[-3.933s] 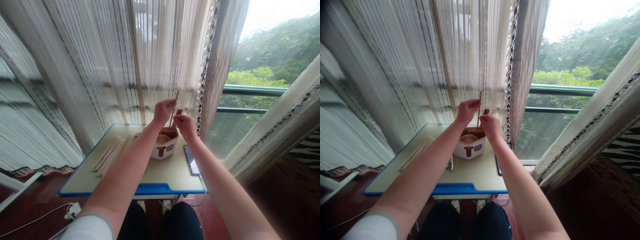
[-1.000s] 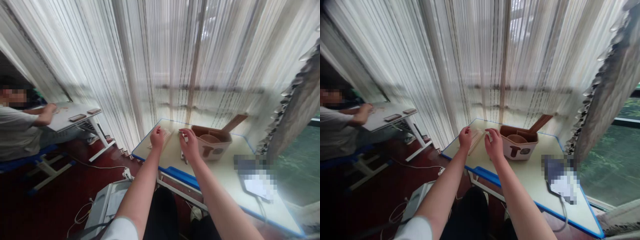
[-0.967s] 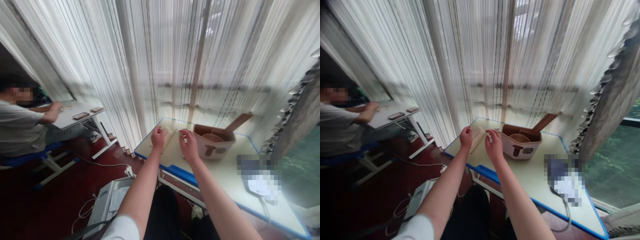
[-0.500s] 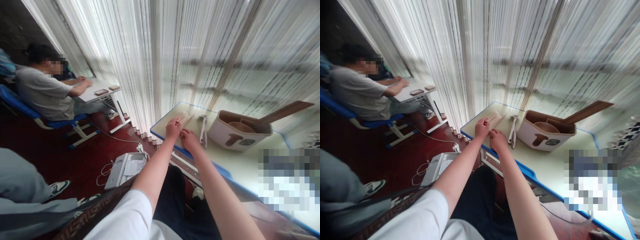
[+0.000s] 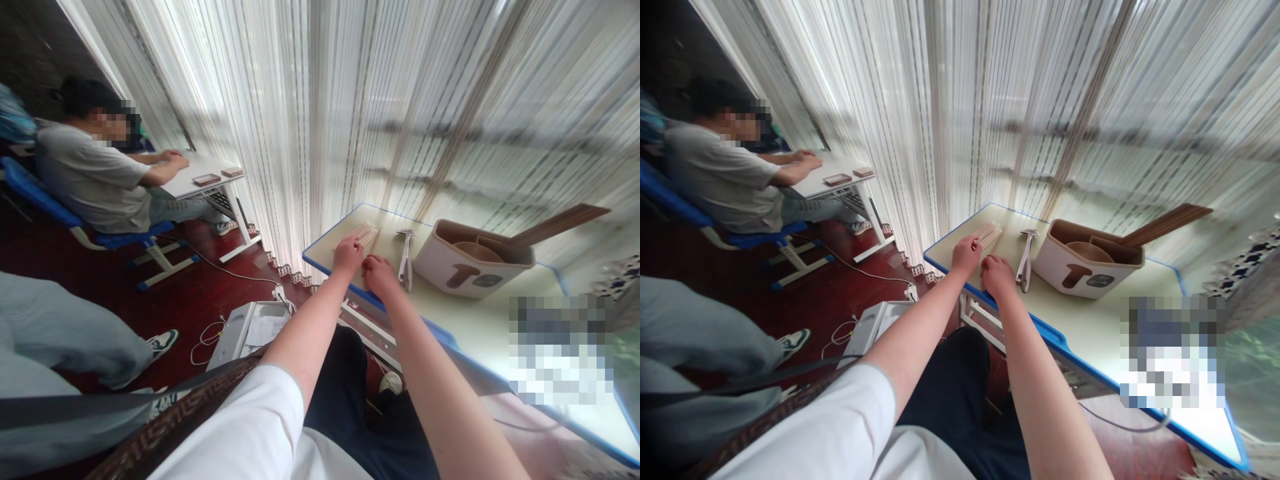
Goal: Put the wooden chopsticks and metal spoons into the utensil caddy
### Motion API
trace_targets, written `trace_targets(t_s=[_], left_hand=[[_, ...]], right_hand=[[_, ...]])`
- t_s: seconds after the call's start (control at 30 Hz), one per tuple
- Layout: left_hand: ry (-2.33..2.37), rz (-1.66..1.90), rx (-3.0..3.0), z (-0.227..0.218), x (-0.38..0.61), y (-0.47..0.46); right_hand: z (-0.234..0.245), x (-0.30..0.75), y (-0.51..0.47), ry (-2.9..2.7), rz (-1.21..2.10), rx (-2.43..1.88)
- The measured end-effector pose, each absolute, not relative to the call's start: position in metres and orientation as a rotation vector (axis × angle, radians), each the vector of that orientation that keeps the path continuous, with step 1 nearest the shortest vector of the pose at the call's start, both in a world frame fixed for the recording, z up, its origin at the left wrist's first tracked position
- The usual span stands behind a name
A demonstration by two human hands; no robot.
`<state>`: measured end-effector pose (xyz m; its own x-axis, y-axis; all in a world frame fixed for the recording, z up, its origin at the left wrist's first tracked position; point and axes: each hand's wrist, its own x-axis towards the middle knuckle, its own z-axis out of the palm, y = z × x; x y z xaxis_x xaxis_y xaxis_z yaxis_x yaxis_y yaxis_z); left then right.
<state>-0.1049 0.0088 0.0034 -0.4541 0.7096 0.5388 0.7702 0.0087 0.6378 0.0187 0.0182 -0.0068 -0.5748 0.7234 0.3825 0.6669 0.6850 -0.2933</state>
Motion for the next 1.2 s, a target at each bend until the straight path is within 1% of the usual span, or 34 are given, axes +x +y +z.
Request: trace_targets(t_s=[0.23, 0.5, 0.67, 0.8, 0.9, 0.97, 1.2], left_hand=[[-2.173, -1.448, -1.592, 0.002, -0.107, 0.009], [-2.102, -1.296, -1.830, 0.000, -0.108, 0.012], [-1.891, -1.261, -2.115, 0.001, -0.104, 0.011], [-1.760, -1.263, -2.196, 0.005, -0.099, 0.009], [-1.693, -1.313, -2.168, 0.015, -0.090, 0.009], [-1.651, -1.368, -2.129, 0.026, -0.081, 0.013], [-1.436, -1.574, -2.042, 0.091, -0.041, 0.044]], right_hand=[[-0.008, 0.020, 0.020, -2.368, 0.245, -1.030], [-0.007, 0.027, 0.015, -2.050, 0.379, -0.794], [0.000, 0.030, 0.000, -2.046, 0.340, -0.782], [0.010, 0.032, -0.006, -2.024, 0.250, -0.806], [0.028, 0.042, -0.004, -1.975, 0.176, -0.785], [0.048, 0.052, -0.001, -1.934, 0.144, -0.764], [0.146, 0.093, 0.014, -1.839, 0.105, -0.572]])
